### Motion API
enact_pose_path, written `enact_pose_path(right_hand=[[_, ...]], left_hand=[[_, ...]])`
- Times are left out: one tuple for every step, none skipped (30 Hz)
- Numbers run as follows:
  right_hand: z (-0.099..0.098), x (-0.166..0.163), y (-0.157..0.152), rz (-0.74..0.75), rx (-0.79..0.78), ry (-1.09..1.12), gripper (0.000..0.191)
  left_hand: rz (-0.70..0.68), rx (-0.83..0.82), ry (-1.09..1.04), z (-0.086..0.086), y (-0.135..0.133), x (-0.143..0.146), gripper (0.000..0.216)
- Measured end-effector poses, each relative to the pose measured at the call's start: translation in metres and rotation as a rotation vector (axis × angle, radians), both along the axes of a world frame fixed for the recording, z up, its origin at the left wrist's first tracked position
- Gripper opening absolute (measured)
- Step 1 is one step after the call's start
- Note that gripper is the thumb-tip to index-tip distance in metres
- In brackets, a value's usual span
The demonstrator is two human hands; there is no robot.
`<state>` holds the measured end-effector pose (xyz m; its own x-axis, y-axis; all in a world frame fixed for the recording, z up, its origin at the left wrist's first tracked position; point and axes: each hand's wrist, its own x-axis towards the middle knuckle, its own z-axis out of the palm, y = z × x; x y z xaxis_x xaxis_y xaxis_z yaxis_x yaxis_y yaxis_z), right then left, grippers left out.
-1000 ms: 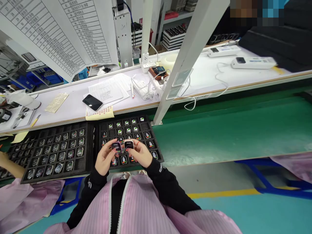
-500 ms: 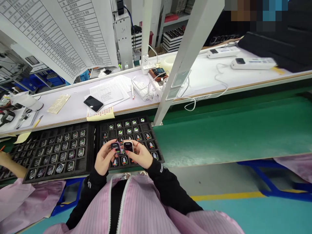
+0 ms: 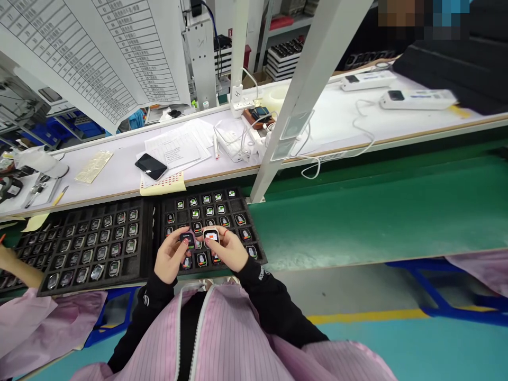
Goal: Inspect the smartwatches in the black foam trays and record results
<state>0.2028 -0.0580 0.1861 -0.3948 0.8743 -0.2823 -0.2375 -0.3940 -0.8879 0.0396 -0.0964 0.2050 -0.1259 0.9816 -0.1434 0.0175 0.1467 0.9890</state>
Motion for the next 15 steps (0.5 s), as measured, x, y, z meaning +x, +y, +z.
enact_pose_path(right_hand=[[0.001,0.001,0.000,0.009,-0.002,0.007,0.049],[0.001,0.002,0.000,0.022,-0.004,0.015,0.050],[0.002,0.003,0.000,0.037,-0.004,0.023,0.051],[0.002,0.003,0.000,0.048,-0.003,0.031,0.052],[0.001,0.004,0.000,0.054,0.000,0.037,0.052],[0.001,0.004,0.000,0.054,0.004,0.040,0.053],[0.000,0.004,0.000,0.052,0.009,0.040,0.053],[-0.001,0.004,0.000,0.049,0.011,0.038,0.053],[-0.002,0.005,0.000,0.046,0.014,0.035,0.054],[-0.003,0.005,0.000,0.045,0.019,0.033,0.054],[-0.003,0.005,0.000,0.045,0.026,0.035,0.056],[-0.002,0.006,0.000,0.048,0.036,0.039,0.057],[-0.001,0.008,0.000,0.059,0.045,0.049,0.059],[0.001,0.010,0.000,0.073,0.050,0.064,0.060],[0.003,0.011,0.001,0.094,0.050,0.083,0.062]], left_hand=[[0.001,0.001,-0.002,0.001,0.000,0.000,0.042],[0.000,0.002,-0.007,0.001,0.000,0.001,0.043],[-0.003,0.004,-0.012,0.002,0.000,0.001,0.043],[-0.006,0.007,-0.017,0.003,-0.001,0.001,0.043],[-0.009,0.010,-0.021,0.003,-0.001,0.002,0.043],[-0.012,0.015,-0.026,0.003,-0.001,0.002,0.043],[-0.014,0.019,-0.031,0.004,-0.001,0.002,0.043],[-0.014,0.023,-0.035,0.004,-0.001,0.003,0.043],[-0.014,0.027,-0.040,0.005,-0.001,0.003,0.043],[-0.019,0.030,-0.047,0.007,-0.001,0.004,0.042],[-0.034,0.030,-0.057,0.010,-0.002,0.004,0.042],[-0.059,0.029,-0.069,0.016,-0.003,0.004,0.043],[-0.094,0.030,-0.083,0.023,-0.005,0.004,0.043],[-0.137,0.037,-0.101,0.032,-0.008,0.004,0.045],[-0.191,0.048,-0.124,0.043,-0.011,0.004,0.047]])
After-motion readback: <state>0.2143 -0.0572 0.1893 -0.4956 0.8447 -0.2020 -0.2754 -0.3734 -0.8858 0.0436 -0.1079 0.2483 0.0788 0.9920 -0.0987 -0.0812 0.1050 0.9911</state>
